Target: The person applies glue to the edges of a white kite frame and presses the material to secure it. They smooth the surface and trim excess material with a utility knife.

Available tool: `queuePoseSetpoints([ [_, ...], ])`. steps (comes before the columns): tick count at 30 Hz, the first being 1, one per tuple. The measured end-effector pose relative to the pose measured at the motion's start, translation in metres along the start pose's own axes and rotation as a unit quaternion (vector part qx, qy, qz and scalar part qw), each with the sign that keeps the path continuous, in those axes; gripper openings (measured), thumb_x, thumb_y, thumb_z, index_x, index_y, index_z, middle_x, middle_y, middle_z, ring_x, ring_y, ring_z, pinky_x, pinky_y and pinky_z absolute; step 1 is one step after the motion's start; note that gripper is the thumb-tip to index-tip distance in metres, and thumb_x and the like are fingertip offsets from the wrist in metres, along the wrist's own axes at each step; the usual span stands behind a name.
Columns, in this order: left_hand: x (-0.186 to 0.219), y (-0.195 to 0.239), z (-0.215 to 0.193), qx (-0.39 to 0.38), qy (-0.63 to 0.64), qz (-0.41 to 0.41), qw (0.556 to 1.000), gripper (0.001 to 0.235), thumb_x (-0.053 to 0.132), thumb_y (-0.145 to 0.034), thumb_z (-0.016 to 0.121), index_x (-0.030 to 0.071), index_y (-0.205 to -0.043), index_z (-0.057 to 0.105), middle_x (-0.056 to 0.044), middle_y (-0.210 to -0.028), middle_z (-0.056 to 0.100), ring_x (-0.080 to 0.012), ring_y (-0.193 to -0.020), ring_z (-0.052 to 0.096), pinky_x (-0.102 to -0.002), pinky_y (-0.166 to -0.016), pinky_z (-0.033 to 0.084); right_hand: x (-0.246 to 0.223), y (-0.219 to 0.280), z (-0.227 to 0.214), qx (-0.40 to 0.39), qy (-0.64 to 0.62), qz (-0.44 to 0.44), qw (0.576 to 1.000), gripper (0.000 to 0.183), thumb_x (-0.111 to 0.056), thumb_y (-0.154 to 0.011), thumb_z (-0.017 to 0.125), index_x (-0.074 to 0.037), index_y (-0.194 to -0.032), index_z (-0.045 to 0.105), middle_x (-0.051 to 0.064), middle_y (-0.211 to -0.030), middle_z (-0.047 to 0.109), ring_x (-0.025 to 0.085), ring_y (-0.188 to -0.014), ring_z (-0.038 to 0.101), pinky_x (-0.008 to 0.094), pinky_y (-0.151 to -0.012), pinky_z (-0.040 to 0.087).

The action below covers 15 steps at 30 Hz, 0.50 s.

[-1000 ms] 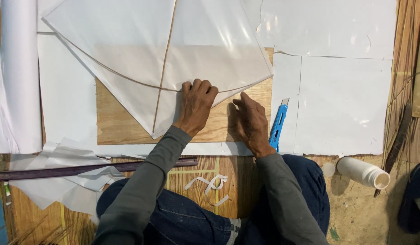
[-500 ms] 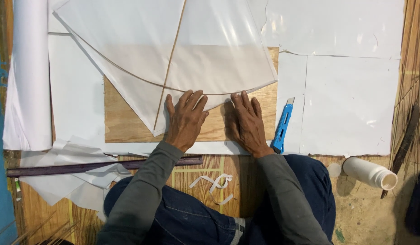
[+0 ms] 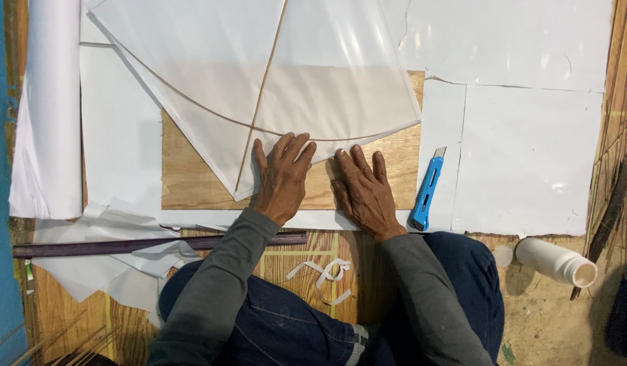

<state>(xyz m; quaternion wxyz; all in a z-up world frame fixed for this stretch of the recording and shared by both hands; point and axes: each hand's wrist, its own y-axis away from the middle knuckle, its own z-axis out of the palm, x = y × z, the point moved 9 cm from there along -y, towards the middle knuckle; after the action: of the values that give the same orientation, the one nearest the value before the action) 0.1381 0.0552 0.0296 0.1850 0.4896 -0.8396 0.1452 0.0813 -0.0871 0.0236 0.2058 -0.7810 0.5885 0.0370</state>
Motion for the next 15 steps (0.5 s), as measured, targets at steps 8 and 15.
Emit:
queuePoseSetpoints([
  [8, -0.007, 0.001, 0.004, -0.015, 0.043, -0.017, 0.999, 0.034, 0.006, -0.103, 0.058, 0.009, -0.136, 0.062, -0.010, -0.145, 0.051, -0.0342, -0.143, 0.038, -0.079, -0.113, 0.006, 0.001, -0.001, 0.000, -0.003, -0.005, 0.008, 1.000, 0.058, -0.033, -0.105, 0.054, -0.011, -0.158, 0.046, 0.007, -0.152, 0.057, 0.025, -0.147, 0.045, 0.053, -0.127, 0.018],
  [15, -0.027, 0.020, -0.004, 0.028, 0.043, -0.056, 0.997, 0.015, 0.008, -0.092, 0.075, 0.005, -0.106, 0.071, -0.013, -0.141, 0.053, -0.0386, -0.137, 0.045, -0.083, -0.111, 0.016, 0.002, 0.000, 0.002, -0.002, 0.010, 0.012, 1.000, 0.060, -0.032, -0.103, 0.058, -0.013, -0.158, 0.046, 0.005, -0.152, 0.058, 0.023, -0.145, 0.047, 0.051, -0.126, 0.019],
])
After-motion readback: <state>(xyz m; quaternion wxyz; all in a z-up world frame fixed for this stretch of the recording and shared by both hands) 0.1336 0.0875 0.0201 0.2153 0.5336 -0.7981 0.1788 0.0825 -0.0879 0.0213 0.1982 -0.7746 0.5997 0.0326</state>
